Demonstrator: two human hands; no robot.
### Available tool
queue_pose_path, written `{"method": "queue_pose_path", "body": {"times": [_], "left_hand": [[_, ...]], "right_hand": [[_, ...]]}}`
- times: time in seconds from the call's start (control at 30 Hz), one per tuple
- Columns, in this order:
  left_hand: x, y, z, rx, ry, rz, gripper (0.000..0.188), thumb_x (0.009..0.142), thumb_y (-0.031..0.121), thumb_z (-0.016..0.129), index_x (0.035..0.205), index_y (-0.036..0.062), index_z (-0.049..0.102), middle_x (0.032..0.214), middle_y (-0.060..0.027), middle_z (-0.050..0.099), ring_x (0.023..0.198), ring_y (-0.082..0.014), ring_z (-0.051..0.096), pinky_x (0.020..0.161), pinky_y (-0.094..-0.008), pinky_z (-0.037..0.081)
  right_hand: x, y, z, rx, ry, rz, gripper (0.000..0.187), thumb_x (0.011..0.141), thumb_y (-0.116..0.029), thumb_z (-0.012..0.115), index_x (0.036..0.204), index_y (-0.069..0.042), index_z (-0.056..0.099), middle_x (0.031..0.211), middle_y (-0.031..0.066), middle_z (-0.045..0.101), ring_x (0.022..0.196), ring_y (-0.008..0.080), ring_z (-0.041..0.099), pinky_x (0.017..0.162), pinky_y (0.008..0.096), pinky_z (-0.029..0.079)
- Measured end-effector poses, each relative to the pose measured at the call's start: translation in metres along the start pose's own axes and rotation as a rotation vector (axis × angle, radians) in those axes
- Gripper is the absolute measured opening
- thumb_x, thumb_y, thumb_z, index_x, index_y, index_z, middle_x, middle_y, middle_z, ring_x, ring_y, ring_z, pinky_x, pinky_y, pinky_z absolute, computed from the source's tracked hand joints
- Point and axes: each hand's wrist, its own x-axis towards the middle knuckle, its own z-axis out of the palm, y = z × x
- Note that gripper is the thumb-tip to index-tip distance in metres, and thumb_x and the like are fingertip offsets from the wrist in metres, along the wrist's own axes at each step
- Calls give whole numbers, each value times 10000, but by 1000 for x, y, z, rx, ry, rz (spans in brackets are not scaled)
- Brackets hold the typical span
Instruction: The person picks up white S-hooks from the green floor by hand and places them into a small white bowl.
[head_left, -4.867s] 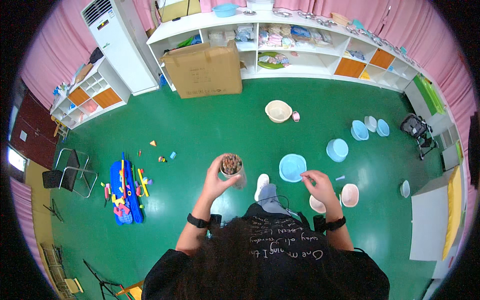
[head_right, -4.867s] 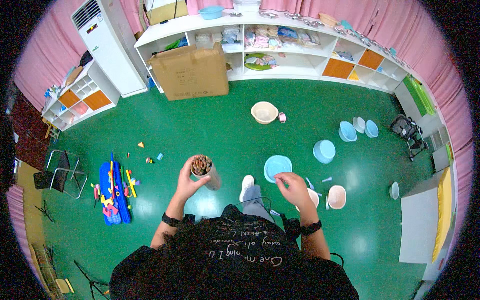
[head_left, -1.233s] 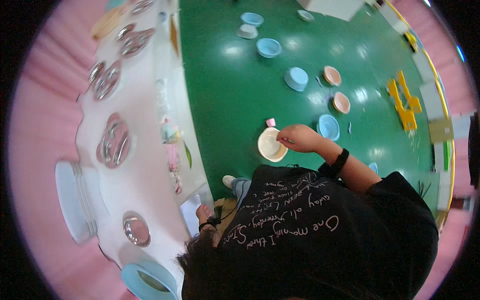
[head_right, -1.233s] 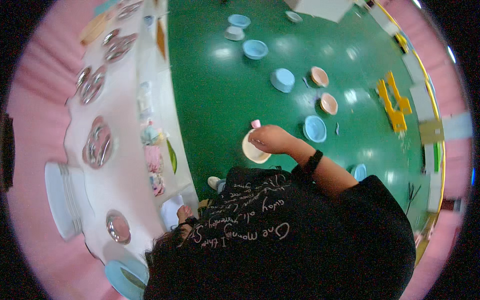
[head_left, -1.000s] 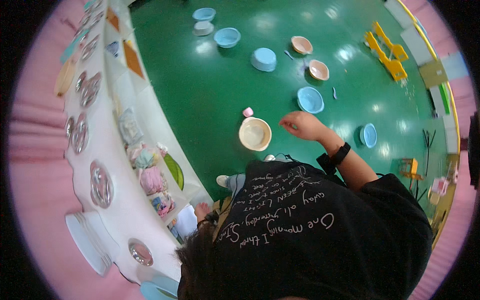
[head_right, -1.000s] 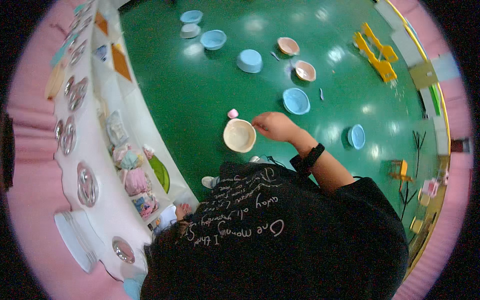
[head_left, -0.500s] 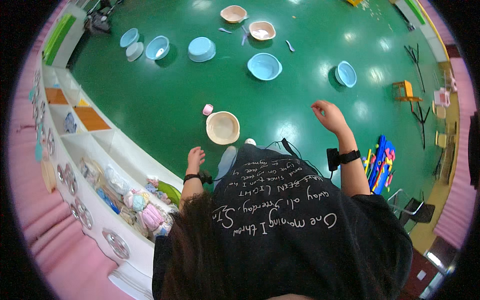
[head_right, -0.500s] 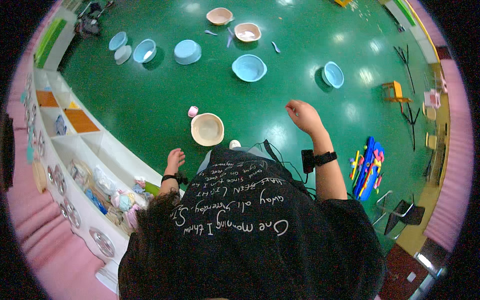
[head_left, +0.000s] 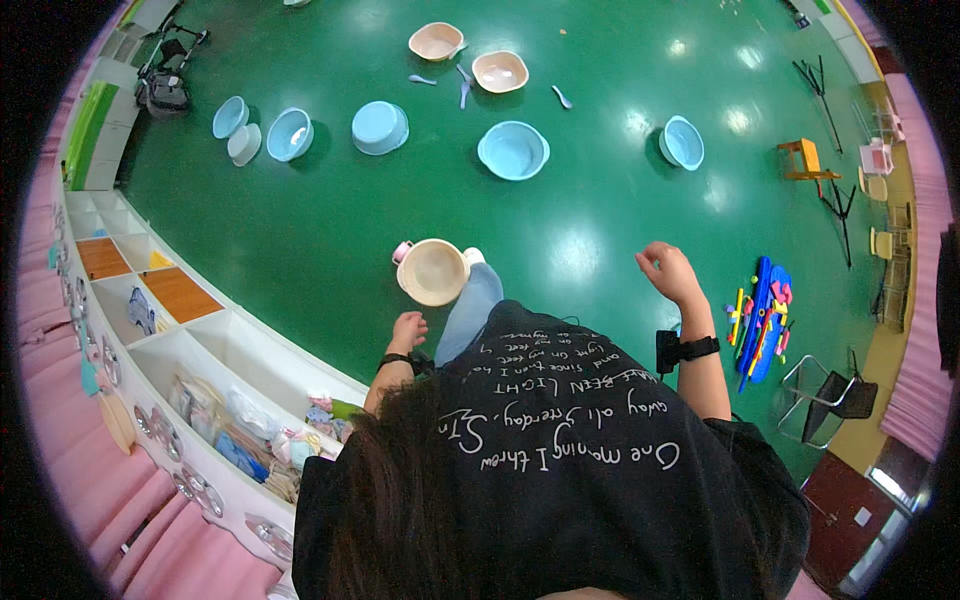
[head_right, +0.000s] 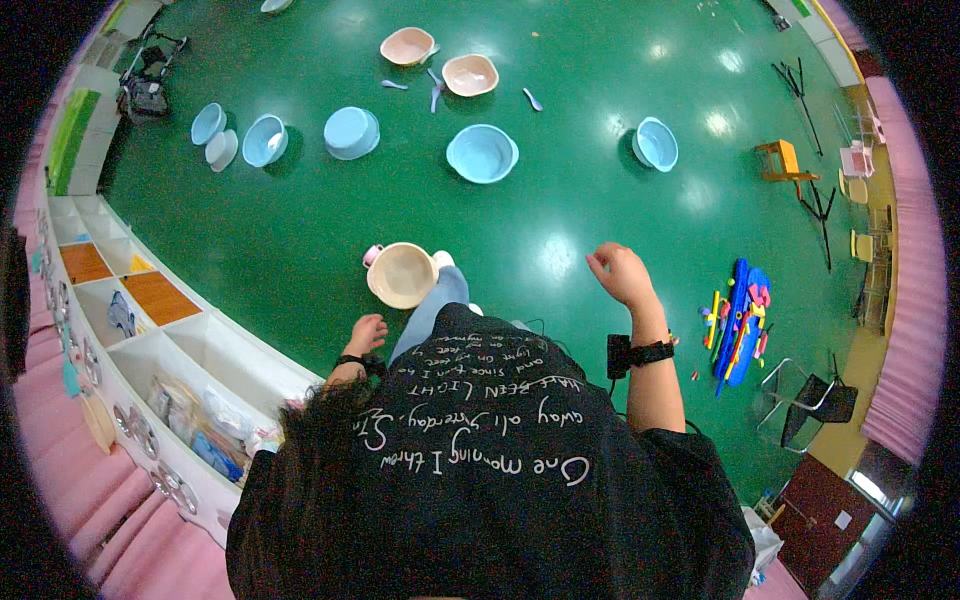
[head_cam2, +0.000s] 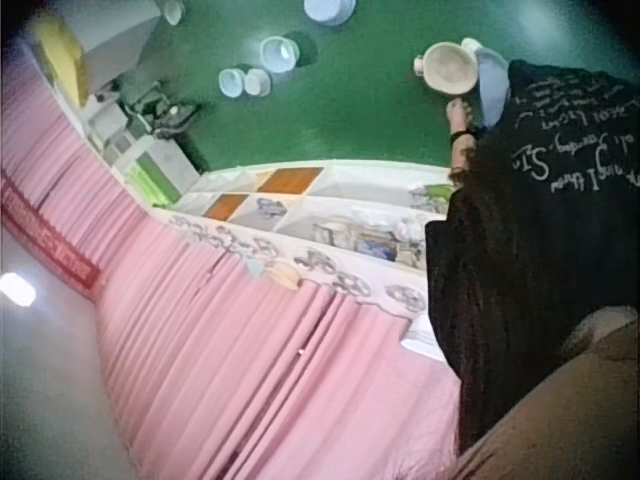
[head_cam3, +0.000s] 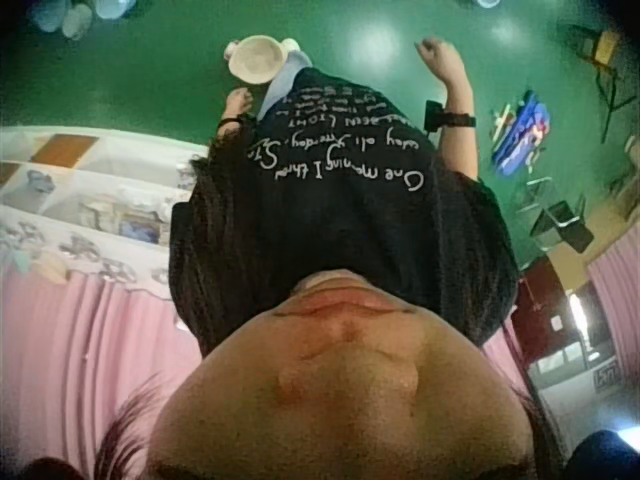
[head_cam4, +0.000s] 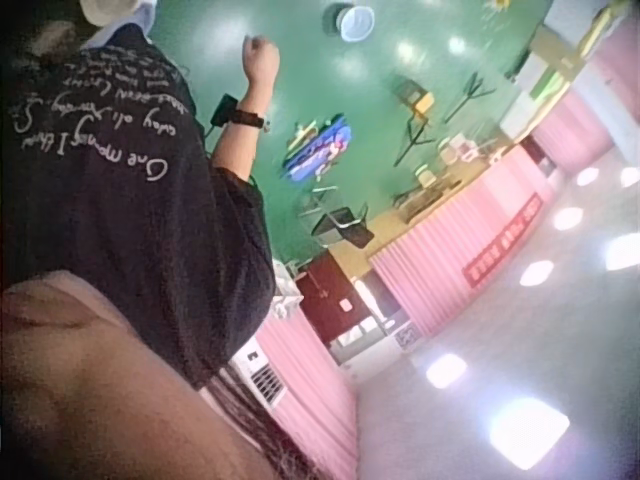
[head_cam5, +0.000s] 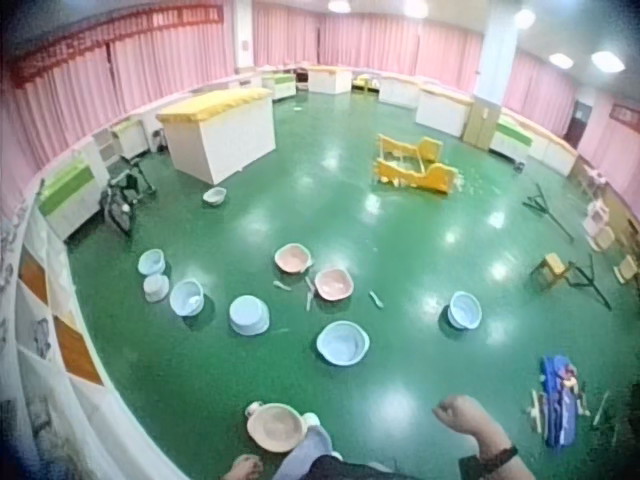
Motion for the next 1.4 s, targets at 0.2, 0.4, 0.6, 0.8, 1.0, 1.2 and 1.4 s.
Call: {"method": "queue_pose_path", "body": {"times": [0.2, 0.4, 0.6, 0.8, 1.0, 1.2, 1.4], "left_hand": [[25, 51, -33, -88, 9, -112, 303, 913, 300, 548, 1176, 149, 537, 964, -24, 579, 883, -214, 589, 741, -433, 475], [61, 135, -63, -33, 38, -35, 292, 924, 288, 520, 1178, 144, 533, 982, -33, 597, 880, -204, 597, 730, -421, 498], [119, 231, -53, 31, 21, 21, 284, 912, 313, 577, 1157, 176, 530, 941, -25, 592, 794, -199, 609, 619, -400, 504], [169, 325, 6, 101, 70, 110, 241, 923, 299, 554, 1120, 160, 545, 883, -16, 595, 740, -158, 599, 580, -351, 491], [184, 426, 125, 84, 235, -64, 250, 908, 221, 502, 1135, 142, 571, 910, -24, 623, 755, -160, 608, 600, -336, 492], [208, 580, 234, 69, 98, 228, 257, 904, 196, 529, 1132, 94, 588, 970, -52, 648, 799, -154, 617, 657, -313, 491], [259, 654, 269, 260, 19, 486, 238, 907, 167, 573, 1121, 65, 598, 992, -82, 647, 893, -179, 616, 779, -307, 483]], "right_hand": [[91, -53, -38, 2, -85, -49, 298, 889, -247, 590, 747, 12, 626, 785, 174, 619, 727, 352, 589, 641, 435, 460], [160, -51, -64, 68, 129, -134, 239, 893, -212, 566, 811, 4, 629, 804, 184, 613, 768, 370, 583, 677, 443, 462], [221, 3, -91, 59, 161, -12, 226, 893, -209, 553, 846, -4, 638, 852, 198, 623, 821, 384, 592, 716, 455, 470], [338, 80, -109, 46, 10, 11, 240, 876, -251, 576, 885, -27, 663, 875, 193, 655, 822, 381, 622, 720, 457, 496], [518, 151, -137, 44, -87, -47, 230, 874, -255, 567, 930, -53, 662, 885, 156, 673, 825, 349, 636, 735, 448, 506], [663, 196, -145, -53, -367, -118, 214, 868, -244, 550, 928, -67, 655, 894, 149, 678, 841, 348, 638, 745, 445, 509], [790, 232, -52, 11, -426, -71, 233, 868, -229, 543, 955, -43, 652, 840, 128, 688, 787, 273, 661, 708, 389, 524]]}}
